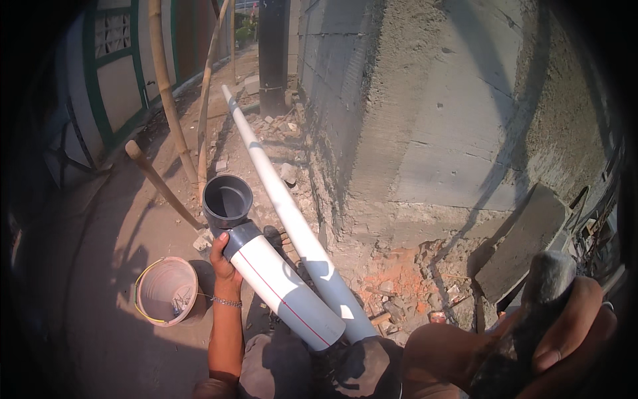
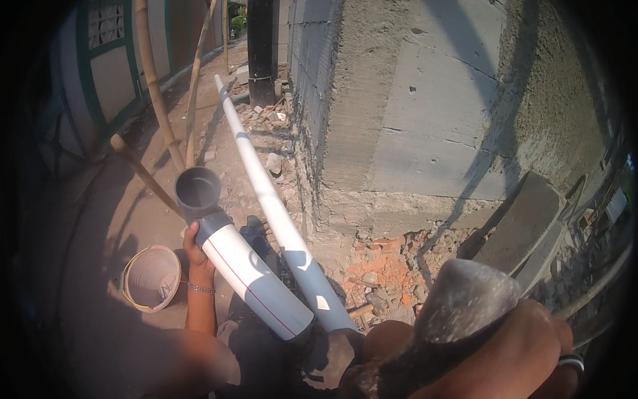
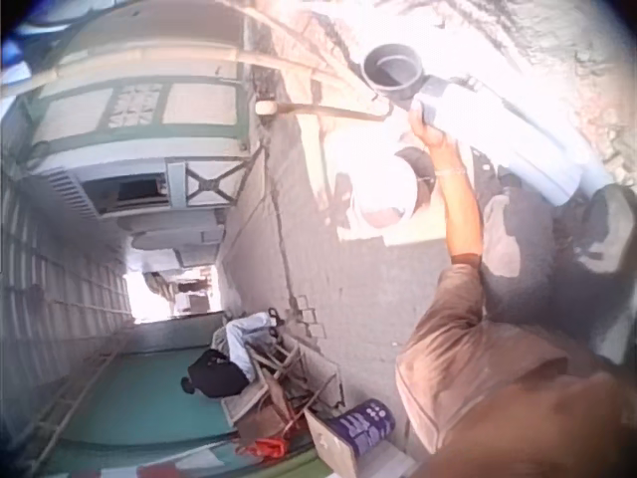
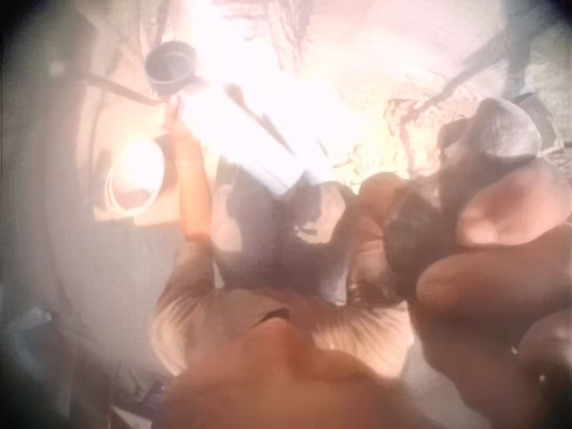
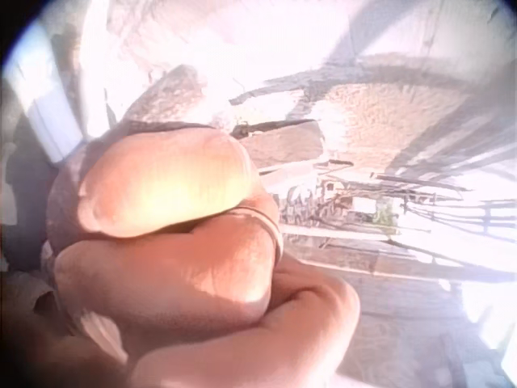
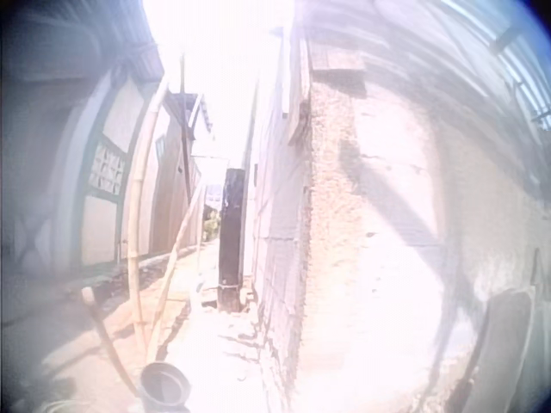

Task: The person measures, cuts, and joins PVC pipes and fittings by hand using a saw and a hammer in an outdoor construction area.

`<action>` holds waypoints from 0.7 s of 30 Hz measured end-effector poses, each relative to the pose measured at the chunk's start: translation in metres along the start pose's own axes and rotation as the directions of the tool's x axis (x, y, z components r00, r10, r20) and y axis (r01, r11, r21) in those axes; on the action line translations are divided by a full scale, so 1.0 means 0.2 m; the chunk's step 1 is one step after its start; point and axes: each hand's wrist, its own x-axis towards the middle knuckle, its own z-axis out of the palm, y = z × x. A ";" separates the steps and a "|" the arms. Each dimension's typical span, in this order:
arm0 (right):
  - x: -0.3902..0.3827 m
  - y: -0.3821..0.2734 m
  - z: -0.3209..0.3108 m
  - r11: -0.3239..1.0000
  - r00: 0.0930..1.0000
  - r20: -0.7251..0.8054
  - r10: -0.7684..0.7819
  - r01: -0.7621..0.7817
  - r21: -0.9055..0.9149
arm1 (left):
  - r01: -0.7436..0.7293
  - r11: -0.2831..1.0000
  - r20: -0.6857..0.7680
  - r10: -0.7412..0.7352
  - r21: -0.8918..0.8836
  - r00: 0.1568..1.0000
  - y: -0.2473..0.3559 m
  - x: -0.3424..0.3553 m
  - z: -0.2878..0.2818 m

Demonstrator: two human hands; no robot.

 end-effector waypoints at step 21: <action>0.16 -0.01 0.07 0.845 0.941 -0.153 -0.302 0.339 0.415 | 0.003 1.000 0.040 -0.003 -0.004 0.999 -0.09 0.05 0.11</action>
